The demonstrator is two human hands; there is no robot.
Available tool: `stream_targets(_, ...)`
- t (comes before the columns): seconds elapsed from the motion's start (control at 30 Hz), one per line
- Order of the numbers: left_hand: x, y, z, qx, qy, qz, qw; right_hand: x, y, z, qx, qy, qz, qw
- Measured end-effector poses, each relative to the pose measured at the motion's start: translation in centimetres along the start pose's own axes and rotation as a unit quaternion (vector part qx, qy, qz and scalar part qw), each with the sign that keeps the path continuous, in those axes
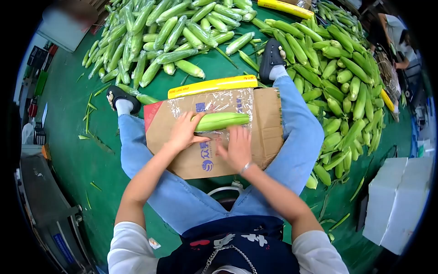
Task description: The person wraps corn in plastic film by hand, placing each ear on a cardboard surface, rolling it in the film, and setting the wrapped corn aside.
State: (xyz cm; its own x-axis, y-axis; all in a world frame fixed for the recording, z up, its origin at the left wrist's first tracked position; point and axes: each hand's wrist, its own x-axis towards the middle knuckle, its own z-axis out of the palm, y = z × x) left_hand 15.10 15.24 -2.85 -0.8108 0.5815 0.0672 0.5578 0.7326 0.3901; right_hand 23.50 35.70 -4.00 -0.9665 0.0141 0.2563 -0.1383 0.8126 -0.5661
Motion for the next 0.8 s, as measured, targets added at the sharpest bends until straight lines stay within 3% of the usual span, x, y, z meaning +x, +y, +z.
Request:
stream_targets(0.1, 0.6, -1.4, 0.3, -0.024, -0.035, 0.012, 0.999, -3.6, 2.7, 0.7, -0.105, 0.006, 0.008, 0.994)
stream_targets(0.17, 0.5, -1.9, 0.2, -0.038, -0.037, 0.016, 0.998, -2.8, 6.8, -0.4, -0.173, -0.091, 0.038, 0.98)
stream_targets(0.23, 0.1, -2.4, -0.1, -0.045, -0.014, 0.049, 0.998, -0.8, 8.1, -2.9, -0.123, 0.011, 0.032, 0.992)
stream_targets(0.27, -0.6, -2.3, -0.1, -0.043, -0.027, 0.029, 0.998, 1.1, 8.1, -4.0, -0.127, 0.016, 0.03, 0.991)
stream_targets(0.33, -1.7, -0.6, 0.0, -0.055, -0.022, 0.012, 0.998, 3.8, 7.8, -6.3, -0.039, 0.155, 0.073, 0.984)
stream_targets(0.37, -2.5, 0.3, 0.1, -0.062, -0.026, -0.003, 0.998, 3.6, 7.0, -6.5, -0.04, 0.154, 0.075, 0.984)
stream_targets(0.4, -3.5, 1.1, 1.1, -0.056, 0.028, 0.036, 0.997, 3.5, 5.8, -6.2, 0.023, 0.119, 0.134, 0.984)
stream_targets(0.43, -4.5, 2.0, 1.0, -0.076, 0.005, 0.04, 0.996, 3.5, 4.8, -5.7, 0.087, 0.083, 0.189, 0.974)
stream_targets(0.47, -5.7, 2.8, 1.1, -0.128, -0.018, 0.033, 0.991, 1.6, 3.8, -5.2, 0.107, 0.031, 0.139, 0.984)
stream_targets(0.53, -8.0, 3.1, 1.9, -0.186, -0.061, 0.02, 0.98, -3.5, 1.9, -4.0, 0.091, -0.179, 0.085, 0.976)
stream_targets(0.57, -8.4, 2.7, 2.5, -0.195, -0.08, 0.014, 0.977, -5.8, 1.6, -2.5, 0.088, -0.162, -0.034, 0.982)
stream_targets(0.63, -7.7, 2.7, 1.8, -0.153, -0.117, -0.008, 0.981, -4.8, 2.2, -0.2, 0.001, -0.147, -0.067, 0.987)
stream_targets(0.7, -4.9, 2.5, 1.3, 0.012, 0.138, -0.097, 0.986, 1.0, 2.8, 1.8, -0.123, -0.076, -0.021, 0.989)
stream_targets(0.73, -3.8, 2.0, 1.6, 0.013, 0.134, -0.099, 0.986, 4.6, 3.2, 2.1, -0.139, -0.085, -0.034, 0.986)
stream_targets(0.8, -1.6, 0.7, 2.3, 0.021, 0.113, 0.027, 0.993, 10.0, 3.2, 2.4, -0.155, -0.084, -0.041, 0.983)
